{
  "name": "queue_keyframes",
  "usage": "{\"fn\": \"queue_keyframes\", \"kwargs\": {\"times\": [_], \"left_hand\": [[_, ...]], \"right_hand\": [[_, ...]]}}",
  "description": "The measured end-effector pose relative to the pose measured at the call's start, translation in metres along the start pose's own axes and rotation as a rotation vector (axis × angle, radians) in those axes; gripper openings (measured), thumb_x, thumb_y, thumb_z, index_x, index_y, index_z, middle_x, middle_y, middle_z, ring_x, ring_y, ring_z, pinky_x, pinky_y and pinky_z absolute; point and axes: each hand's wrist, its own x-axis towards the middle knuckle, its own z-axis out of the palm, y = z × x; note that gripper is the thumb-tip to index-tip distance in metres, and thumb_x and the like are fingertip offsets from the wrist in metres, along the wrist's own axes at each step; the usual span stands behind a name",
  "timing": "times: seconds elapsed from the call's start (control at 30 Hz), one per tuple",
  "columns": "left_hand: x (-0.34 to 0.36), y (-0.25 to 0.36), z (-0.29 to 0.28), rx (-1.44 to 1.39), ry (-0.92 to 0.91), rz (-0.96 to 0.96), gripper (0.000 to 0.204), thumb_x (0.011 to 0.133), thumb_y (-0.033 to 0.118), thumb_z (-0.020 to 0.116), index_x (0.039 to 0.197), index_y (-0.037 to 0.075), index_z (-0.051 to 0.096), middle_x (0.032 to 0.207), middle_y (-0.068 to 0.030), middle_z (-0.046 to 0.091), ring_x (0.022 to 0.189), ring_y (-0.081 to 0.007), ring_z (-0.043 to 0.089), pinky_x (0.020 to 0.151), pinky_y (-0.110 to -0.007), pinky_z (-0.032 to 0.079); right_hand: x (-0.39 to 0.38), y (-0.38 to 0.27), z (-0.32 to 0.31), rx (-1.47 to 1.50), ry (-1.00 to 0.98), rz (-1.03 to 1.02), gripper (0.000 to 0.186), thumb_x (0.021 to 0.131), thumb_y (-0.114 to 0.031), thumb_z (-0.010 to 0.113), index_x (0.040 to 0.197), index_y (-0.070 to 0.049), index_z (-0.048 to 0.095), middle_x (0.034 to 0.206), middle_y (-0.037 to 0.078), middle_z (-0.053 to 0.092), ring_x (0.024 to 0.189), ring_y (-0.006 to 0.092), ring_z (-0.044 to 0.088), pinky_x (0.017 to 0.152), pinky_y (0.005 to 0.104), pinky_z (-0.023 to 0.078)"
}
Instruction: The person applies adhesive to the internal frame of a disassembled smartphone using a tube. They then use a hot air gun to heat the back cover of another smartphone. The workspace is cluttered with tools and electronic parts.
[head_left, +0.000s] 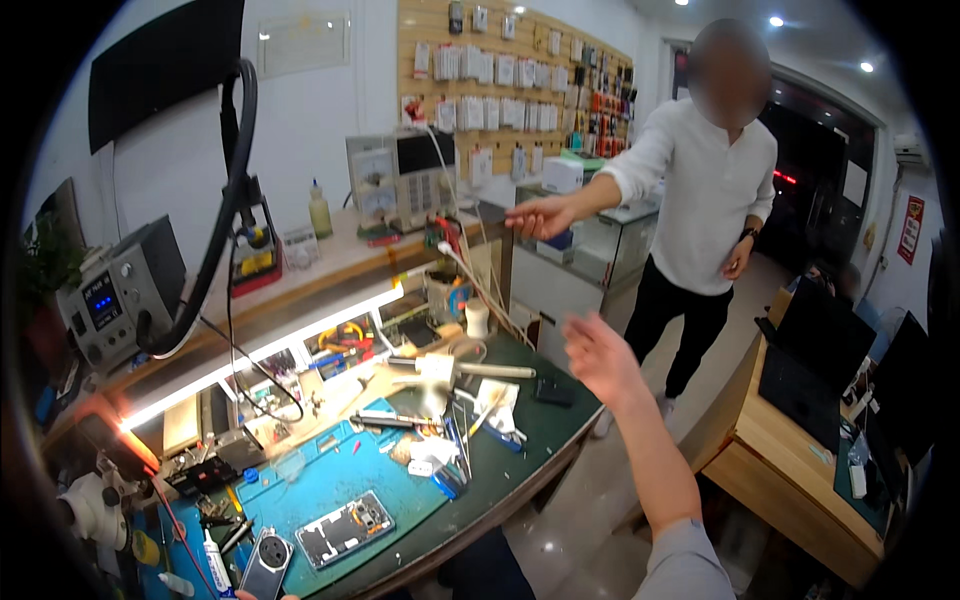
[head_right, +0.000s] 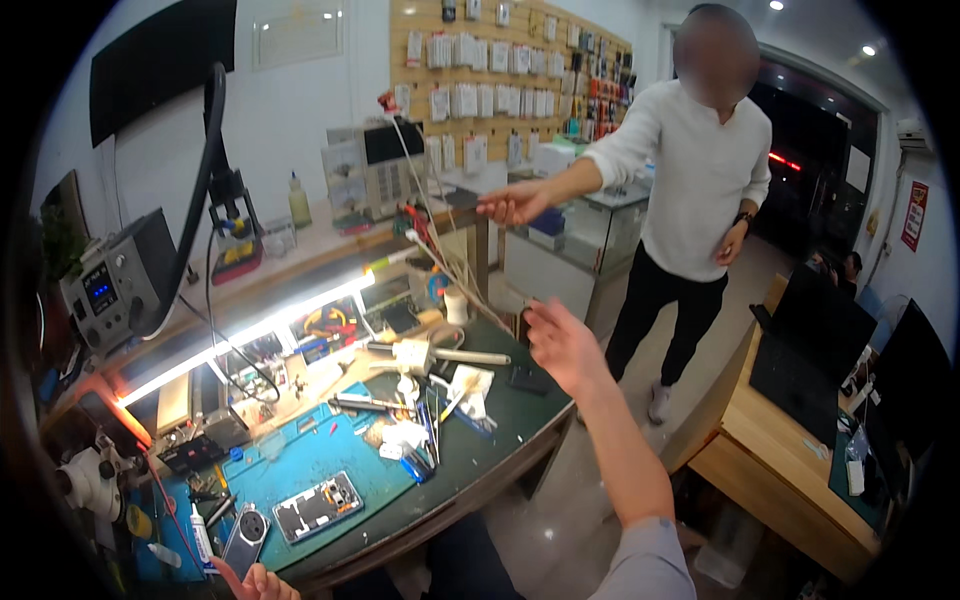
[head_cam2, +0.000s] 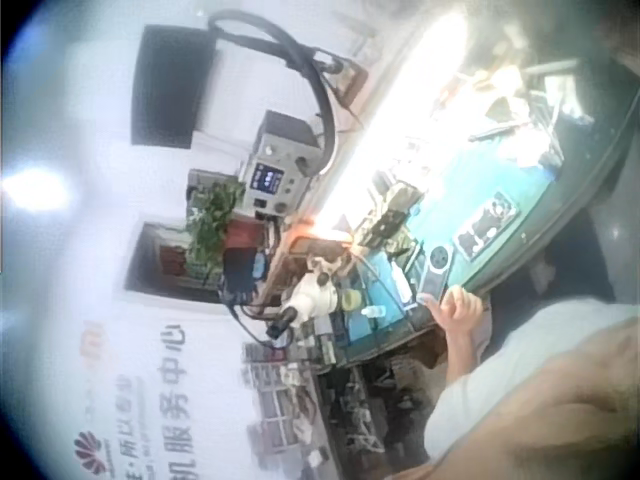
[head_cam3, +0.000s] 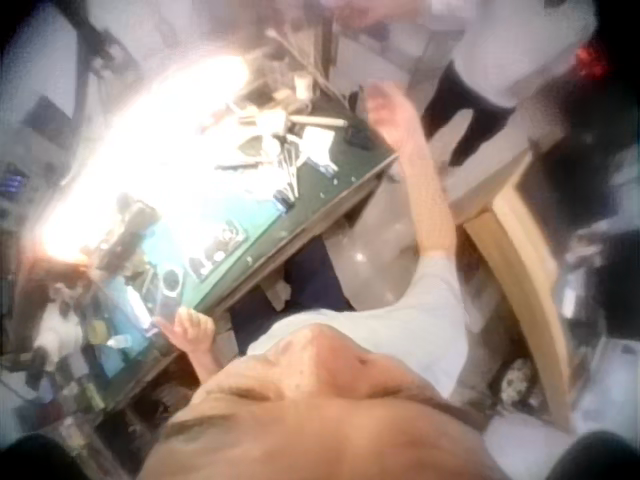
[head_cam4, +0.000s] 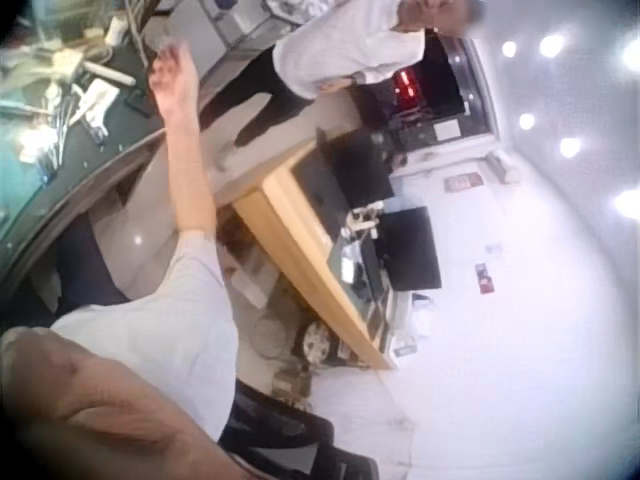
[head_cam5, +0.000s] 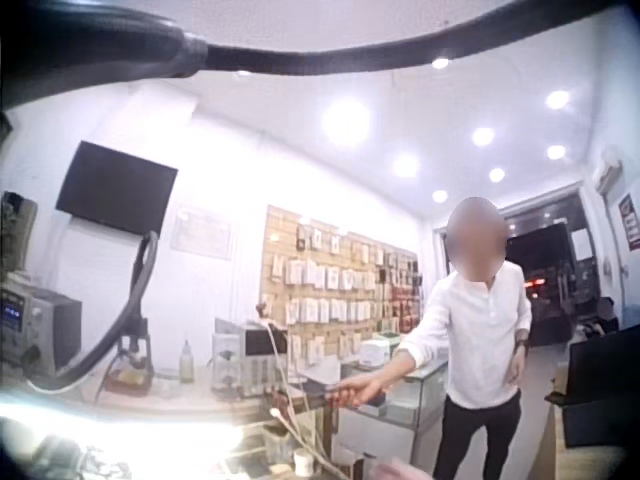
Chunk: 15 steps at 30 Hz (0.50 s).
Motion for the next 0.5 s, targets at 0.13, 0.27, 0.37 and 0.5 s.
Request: {"fn": "queue_keyframes", "kwargs": {"times": [0.13, 0.27, 0.37, 0.5], "left_hand": [[0.005, -0.001, 0.012, 0.054, -0.079, 0.027, 0.073, 0.091, 0.082, 0.038, 0.072, 0.014, 0.053, 0.051, -0.0001, 0.043, 0.039, -0.0173, 0.035, 0.04, -0.032, 0.029], [-0.012, 0.001, 0.009, 0.037, -0.06, 0.079, 0.074, 0.09, 0.082, 0.041, 0.077, 0.01, 0.054, 0.05, 0.0013, 0.041, 0.036, -0.0131, 0.031, 0.036, -0.028, 0.026], [-0.013, -0.003, 0.0, -0.019, -0.043, 0.075, 0.075, 0.09, 0.082, 0.042, 0.08, 0.008, 0.055, 0.049, 0.0015, 0.041, 0.035, -0.0126, 0.032, 0.035, -0.028, 0.025], [-0.019, -0.003, -0.005, -0.011, -0.041, 0.052, 0.076, 0.09, 0.082, 0.042, 0.086, 0.007, 0.057, 0.05, 0.0013, 0.042, 0.035, -0.0133, 0.031, 0.035, -0.028, 0.026]], "right_hand": [[0.106, -0.031, 0.07, -0.141, 0.33, -0.061, 0.052, 0.094, -0.049, 0.071, 0.117, -0.004, 0.059, 0.098, 0.005, 0.063, 0.081, 0.0186, 0.059, 0.076, 0.0334, 0.052], [0.148, -0.017, 0.092, -0.003, 0.489, -0.159, 0.041, 0.094, -0.047, 0.072, 0.111, -0.011, 0.06, 0.097, 0.003, 0.06, 0.085, 0.0179, 0.059, 0.082, 0.0381, 0.055], [0.171, -0.019, 0.041, 0.168, 0.386, -0.367, 0.032, 0.096, -0.038, 0.071, 0.111, -0.012, 0.06, 0.103, 0.004, 0.06, 0.089, 0.0215, 0.062, 0.081, 0.0397, 0.057], [0.162, -0.027, 0.015, 0.088, 0.513, -0.438, 0.018, 0.099, -0.022, 0.065, 0.112, -0.011, 0.06, 0.103, 0.004, 0.06, 0.085, 0.019, 0.062, 0.074, 0.0335, 0.057]]}}
